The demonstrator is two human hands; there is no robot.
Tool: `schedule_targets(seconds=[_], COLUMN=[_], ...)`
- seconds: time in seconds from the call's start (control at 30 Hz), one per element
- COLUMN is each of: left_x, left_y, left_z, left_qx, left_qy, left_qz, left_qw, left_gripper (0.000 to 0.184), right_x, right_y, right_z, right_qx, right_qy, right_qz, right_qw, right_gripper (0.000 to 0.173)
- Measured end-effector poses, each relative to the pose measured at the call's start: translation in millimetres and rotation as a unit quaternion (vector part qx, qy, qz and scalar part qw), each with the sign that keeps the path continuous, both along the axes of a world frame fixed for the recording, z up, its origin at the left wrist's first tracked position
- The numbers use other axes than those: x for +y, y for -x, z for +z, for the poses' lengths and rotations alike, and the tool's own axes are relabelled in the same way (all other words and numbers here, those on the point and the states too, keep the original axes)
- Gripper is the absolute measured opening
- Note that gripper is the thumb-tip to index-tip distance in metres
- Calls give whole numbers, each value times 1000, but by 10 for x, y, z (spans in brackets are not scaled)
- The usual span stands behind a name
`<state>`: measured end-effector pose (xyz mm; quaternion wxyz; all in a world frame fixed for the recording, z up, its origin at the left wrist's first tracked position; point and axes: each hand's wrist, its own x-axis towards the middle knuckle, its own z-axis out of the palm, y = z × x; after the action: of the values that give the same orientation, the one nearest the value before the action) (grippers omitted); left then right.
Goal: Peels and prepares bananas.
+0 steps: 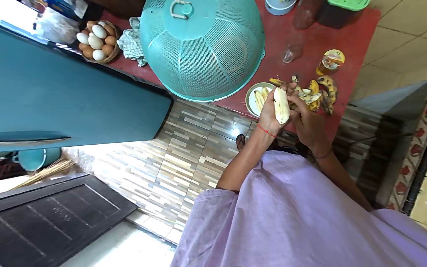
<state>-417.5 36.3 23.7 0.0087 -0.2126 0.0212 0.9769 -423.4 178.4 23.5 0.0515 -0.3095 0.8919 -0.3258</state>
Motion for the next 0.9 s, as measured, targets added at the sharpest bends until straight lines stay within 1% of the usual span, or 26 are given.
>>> schedule_targets(seconds=[0.1, 0.2, 0.33, 0.5, 0.63, 0.77, 0.9], left_x=[16, 30, 44, 68, 76, 80, 83], left_y=[1, -9, -12, -23, -34, -39, -56], left_z=[-1, -18, -27, -17, -45, -137, -231], left_qx=[3, 9, -23, -74, -95, -110, -136], left_qy=[-25, -26, -34, -42, -44, -34, -10], left_qz=[-3, 3, 12, 28, 25, 27, 29], left_qw=[1000, 1000, 999, 996, 994, 993, 990], left_gripper=[41, 40, 38, 33, 39, 36, 31], right_x=[-14, -20, -30, -67, -77, -93, -116], right_y=[0, 2, -12, -24, -6, 1, 14], right_z=[-23, -32, -21, -43, -91, -169, -231], right_qx=[19, 27, 33, 21, 6, -1, -38], right_qy=[-4, -5, -6, -29, -54, -72, -81], right_qz=[-9, -7, -11, -34, -43, -44, -39], right_qw=[1000, 1000, 999, 999, 998, 996, 995], right_gripper=[44, 45, 44, 42, 43, 43, 45])
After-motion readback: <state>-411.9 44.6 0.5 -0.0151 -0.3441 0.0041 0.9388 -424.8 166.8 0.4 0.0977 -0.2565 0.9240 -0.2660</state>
